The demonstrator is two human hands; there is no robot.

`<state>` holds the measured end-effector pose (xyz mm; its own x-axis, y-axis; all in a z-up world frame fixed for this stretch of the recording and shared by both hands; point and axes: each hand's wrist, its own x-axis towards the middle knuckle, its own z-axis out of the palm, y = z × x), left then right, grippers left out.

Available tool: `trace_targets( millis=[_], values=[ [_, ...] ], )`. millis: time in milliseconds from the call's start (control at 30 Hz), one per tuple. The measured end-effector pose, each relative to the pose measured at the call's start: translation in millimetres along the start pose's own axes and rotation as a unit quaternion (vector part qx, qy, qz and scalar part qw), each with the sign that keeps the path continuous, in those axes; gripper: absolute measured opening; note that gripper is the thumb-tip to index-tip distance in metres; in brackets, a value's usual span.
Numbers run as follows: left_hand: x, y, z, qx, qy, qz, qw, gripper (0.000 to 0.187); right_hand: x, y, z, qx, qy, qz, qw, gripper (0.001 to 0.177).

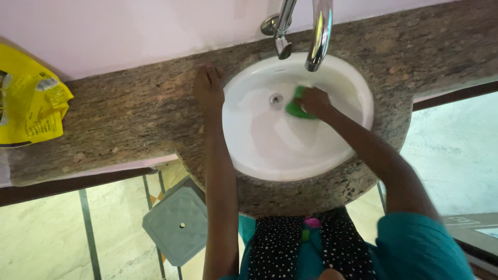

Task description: The person scrubs the interior of a white bathroom sink with a green sponge, rinses the sponge under running water, and continues scrubbing the basin and faucet area.

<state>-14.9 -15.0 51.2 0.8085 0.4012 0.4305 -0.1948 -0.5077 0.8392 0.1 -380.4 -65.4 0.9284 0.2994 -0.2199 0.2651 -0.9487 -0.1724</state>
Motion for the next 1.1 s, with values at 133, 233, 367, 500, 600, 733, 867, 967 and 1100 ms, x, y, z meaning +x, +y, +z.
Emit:
trace_targets(
  millis=[133,233,367,500,600,733,867,967,1100],
  values=[
    [2.0,-7.5,2.0,0.060,-0.025,-0.008,0.998,0.051,-49.2,-26.5,-8.5,0.144,-0.195,-0.140,0.960,0.050],
    [3.4,-10.6,6.9,0.098,-0.017,-0.027,0.995,0.050,-36.9,-96.1,32.8,0.159,-0.246,-0.080,0.953,0.072],
    [1.5,-6.6,8.1,0.088,-0.001,0.012,0.996,0.050,18.1,-150.5,71.3,-0.030,-0.027,-0.174,0.984,0.042],
    [-5.5,-6.9,2.1,0.056,-0.011,-0.002,0.998,0.051,55.0,-72.9,31.1,0.062,-0.009,-0.016,0.998,0.048],
    [-0.6,-10.5,2.7,0.071,-0.031,-0.007,0.997,0.049,18.7,-18.5,7.5,0.012,-0.003,0.006,1.000,0.041],
    [-2.9,-12.7,5.3,0.077,-0.024,0.007,0.997,0.047,-8.1,-3.7,2.2,0.013,-0.028,0.054,0.998,0.047],
    [-2.4,-10.0,6.4,0.073,-0.006,0.024,0.997,0.047,28.2,-16.4,21.7,0.039,0.033,0.009,0.999,0.040],
    [-2.9,-6.1,3.9,0.079,0.010,0.040,0.996,0.047,64.4,-64.1,57.2,0.023,0.060,-0.086,0.994,0.037],
    [-2.3,-7.5,6.8,0.106,-0.015,0.029,0.994,0.046,51.1,-145.6,88.4,0.101,0.005,-0.151,0.983,0.049]
  ],
)
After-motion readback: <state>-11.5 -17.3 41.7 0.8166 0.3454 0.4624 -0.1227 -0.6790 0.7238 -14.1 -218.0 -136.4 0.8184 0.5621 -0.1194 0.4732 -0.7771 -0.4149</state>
